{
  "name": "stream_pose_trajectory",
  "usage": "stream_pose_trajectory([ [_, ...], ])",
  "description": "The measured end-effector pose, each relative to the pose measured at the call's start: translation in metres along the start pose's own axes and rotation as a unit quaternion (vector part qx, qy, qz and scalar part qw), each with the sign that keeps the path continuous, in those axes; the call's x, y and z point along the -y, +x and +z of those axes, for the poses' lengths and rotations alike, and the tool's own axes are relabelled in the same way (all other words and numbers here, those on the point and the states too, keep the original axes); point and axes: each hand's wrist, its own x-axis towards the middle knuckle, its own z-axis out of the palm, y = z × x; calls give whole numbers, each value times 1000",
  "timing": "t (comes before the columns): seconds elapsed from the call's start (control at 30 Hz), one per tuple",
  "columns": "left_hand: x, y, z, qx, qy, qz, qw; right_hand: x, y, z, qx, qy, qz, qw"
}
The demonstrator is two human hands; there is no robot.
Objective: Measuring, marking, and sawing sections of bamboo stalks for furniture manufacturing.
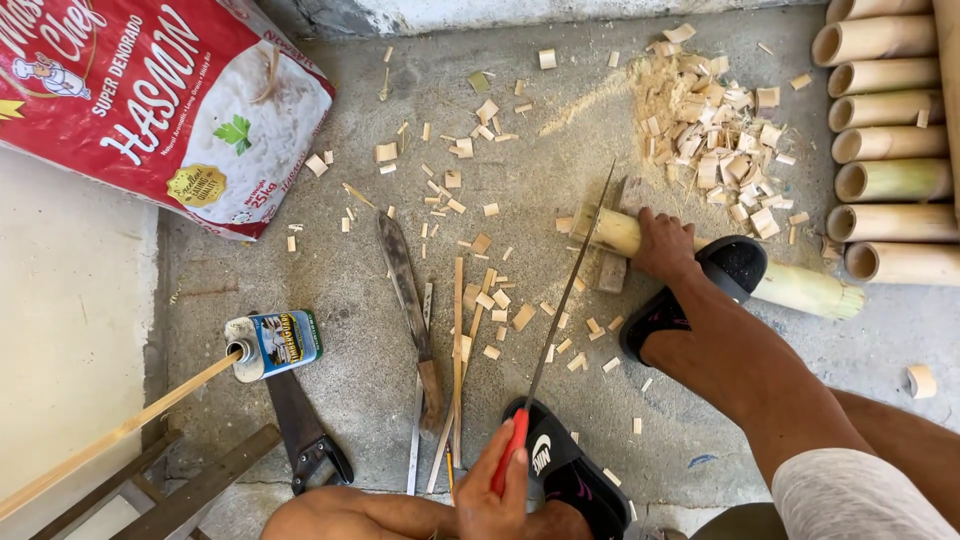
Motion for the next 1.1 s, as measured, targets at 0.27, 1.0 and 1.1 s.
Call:
stream_pose_trajectory([
  [0.27,-39,30,17,28,-54,-59,996,3,0,-11,-18,-5,1,1000],
  [1.0,-83,70,35,81,-5,-90,993,18,-16,-18,-39,-4,5,999],
  [1.1,-40,19,16,44,-17,-53,997,10,-14,-8,-34,9,5,999],
])
